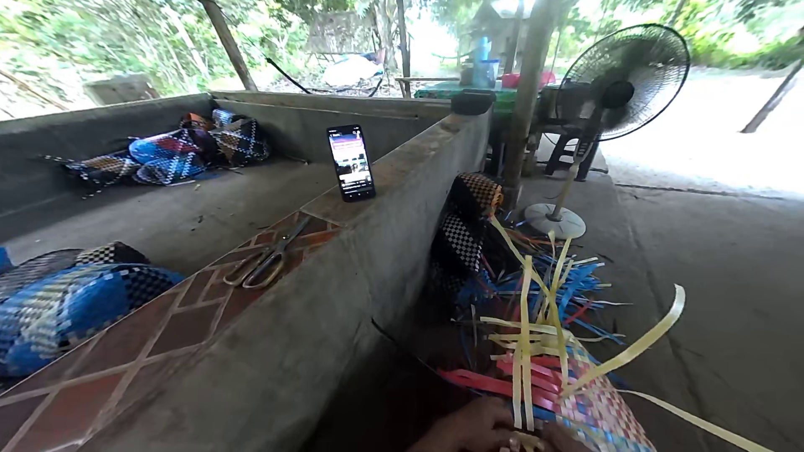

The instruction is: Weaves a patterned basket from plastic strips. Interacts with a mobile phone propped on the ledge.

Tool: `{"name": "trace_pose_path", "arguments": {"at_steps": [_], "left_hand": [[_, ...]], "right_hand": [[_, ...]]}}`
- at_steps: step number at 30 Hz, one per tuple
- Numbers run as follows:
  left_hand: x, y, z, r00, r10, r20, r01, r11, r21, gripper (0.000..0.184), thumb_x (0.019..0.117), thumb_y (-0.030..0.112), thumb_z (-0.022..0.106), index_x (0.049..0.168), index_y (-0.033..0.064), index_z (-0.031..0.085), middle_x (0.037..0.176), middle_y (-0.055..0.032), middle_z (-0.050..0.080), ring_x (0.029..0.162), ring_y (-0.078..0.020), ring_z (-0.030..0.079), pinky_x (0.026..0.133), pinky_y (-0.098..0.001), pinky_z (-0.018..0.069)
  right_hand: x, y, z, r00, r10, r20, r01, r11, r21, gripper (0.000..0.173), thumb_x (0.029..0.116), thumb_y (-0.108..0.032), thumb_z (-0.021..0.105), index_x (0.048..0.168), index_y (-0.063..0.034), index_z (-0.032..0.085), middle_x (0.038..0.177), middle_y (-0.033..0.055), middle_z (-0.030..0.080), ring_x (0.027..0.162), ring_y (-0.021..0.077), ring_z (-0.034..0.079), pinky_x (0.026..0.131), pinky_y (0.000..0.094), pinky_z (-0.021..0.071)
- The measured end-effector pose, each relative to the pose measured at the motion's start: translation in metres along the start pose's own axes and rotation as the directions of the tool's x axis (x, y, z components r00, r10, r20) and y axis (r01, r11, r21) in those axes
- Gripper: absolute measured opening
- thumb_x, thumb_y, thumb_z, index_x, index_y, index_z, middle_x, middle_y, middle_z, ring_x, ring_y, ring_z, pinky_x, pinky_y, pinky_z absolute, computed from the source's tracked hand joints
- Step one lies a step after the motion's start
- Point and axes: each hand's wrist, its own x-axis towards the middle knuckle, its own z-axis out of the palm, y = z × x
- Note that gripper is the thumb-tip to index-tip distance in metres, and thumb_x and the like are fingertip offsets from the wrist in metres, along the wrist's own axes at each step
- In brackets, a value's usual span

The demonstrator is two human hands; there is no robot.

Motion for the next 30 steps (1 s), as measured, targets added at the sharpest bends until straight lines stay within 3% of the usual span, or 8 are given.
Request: {"name": "trace_pose_path", "arguments": {"at_steps": [2, 7, 11, 14, 18, 22, 25, 30], "left_hand": [[0.001, 0.004, 0.003, 0.997, -0.057, -0.054, 0.056, 0.998, -0.014, 0.029, 0.1047, 0.012, 0.055, 0.108, -0.0138, 0.068, 0.113, -0.0319, 0.064, 0.112, -0.0437, 0.062, 0.104, -0.0549, 0.0465], [0.002, 0.019, 0.009, 0.946, -0.279, -0.165, 0.287, 0.958, 0.021, 0.031, 0.1061, 0.017, 0.053, 0.117, -0.0075, 0.068, 0.122, -0.0271, 0.064, 0.119, -0.0406, 0.061, 0.107, -0.0551, 0.0466], [-0.001, 0.029, 0.015, 0.947, -0.24, -0.213, 0.264, 0.961, 0.088, 0.033, 0.1038, 0.018, 0.058, 0.127, -0.004, 0.067, 0.131, -0.0268, 0.063, 0.127, -0.0416, 0.058, 0.111, -0.0553, 0.0433], [-0.003, 0.019, 0.013, 0.97, -0.156, -0.188, 0.175, 0.98, 0.092, 0.031, 0.103, 0.013, 0.058, 0.127, -0.0048, 0.067, 0.128, -0.0283, 0.063, 0.124, -0.0428, 0.059, 0.11, -0.055, 0.0444], [0.0, 0.003, 0.002, 0.975, -0.211, -0.074, 0.2, 0.971, -0.128, 0.037, 0.1099, 0.016, 0.043, 0.116, -0.0135, 0.065, 0.119, -0.0312, 0.065, 0.117, -0.0416, 0.062, 0.107, -0.0551, 0.0446], [0.009, 0.007, 0.007, 0.953, -0.286, -0.105, 0.27, 0.952, -0.144, 0.037, 0.1066, 0.024, 0.055, 0.112, -0.0103, 0.068, 0.11, -0.0279, 0.069, 0.107, -0.0382, 0.067, 0.101, -0.0555, 0.049], [0.012, 0.005, 0.011, 0.951, -0.289, -0.113, 0.275, 0.954, -0.12, 0.039, 0.1083, 0.025, 0.051, 0.111, -0.0097, 0.069, 0.112, -0.0276, 0.068, 0.11, -0.0389, 0.065, 0.103, -0.0565, 0.0474], [0.013, 0.007, 0.01, 0.995, -0.101, -0.021, 0.098, 0.991, -0.091, 0.031, 0.1078, 0.013, 0.048, 0.117, -0.0117, 0.065, 0.113, -0.0293, 0.067, 0.108, -0.0398, 0.066, 0.1, -0.0565, 0.0489]], "right_hand": [[0.01, 0.003, -0.006, 1.0, -0.021, -0.007, 0.02, 0.994, -0.11, 0.033, 0.1042, -0.019, 0.057, 0.115, 0.0112, 0.065, 0.105, 0.0315, 0.069, 0.104, 0.0477, 0.067, 0.094, 0.0622, 0.0501], [0.023, -0.014, -0.016, 0.996, 0.029, -0.082, -0.058, 0.929, -0.365, 0.033, 0.0985, -0.018, 0.065, 0.119, 0.0076, 0.069, 0.131, 0.0321, 0.061, 0.128, 0.0506, 0.054, 0.107, 0.0657, 0.0412], [0.026, -0.019, -0.006, 0.99, -0.101, -0.101, 0.097, 0.994, -0.047, 0.041, 0.0987, -0.022, 0.066, 0.129, 0.0065, 0.065, 0.118, 0.0301, 0.068, 0.109, 0.0465, 0.067, 0.095, 0.0607, 0.0519], [0.022, -0.013, 0.011, 0.916, -0.227, -0.33, 0.3, 0.934, 0.192, 0.031, 0.089, -0.01, 0.074, 0.106, 0.015, 0.069, 0.103, 0.032, 0.069, 0.092, 0.0431, 0.069, 0.087, 0.056, 0.0557], [0.009, 0.007, 0.034, 0.79, -0.506, -0.346, 0.554, 0.831, 0.049, 0.017, 0.0939, -0.006, 0.064, 0.096, 0.0082, 0.073, 0.099, 0.0251, 0.071, 0.099, 0.0397, 0.069, 0.092, 0.0518, 0.0557], [0.004, 0.017, 0.042, 0.73, -0.586, -0.35, 0.584, 0.802, -0.125, 0.02, 0.0948, -0.002, 0.061, 0.106, 0.0017, 0.077, 0.107, 0.0222, 0.073, 0.103, 0.0429, 0.069, 0.093, 0.0544, 0.0553], [0.005, 0.017, 0.037, 0.796, -0.493, -0.35, 0.504, 0.861, -0.067, 0.02, 0.0969, 0.0, 0.059, 0.11, 0.0062, 0.073, 0.112, 0.0296, 0.068, 0.108, 0.0454, 0.067, 0.096, 0.0541, 0.0549], [0.018, 0.001, 0.03, 0.83, -0.335, -0.447, 0.393, 0.918, 0.042, 0.02, 0.0966, -0.004, 0.058, 0.097, 0.0104, 0.072, 0.099, 0.0278, 0.071, 0.094, 0.0424, 0.071, 0.086, 0.0562, 0.0565]]}}
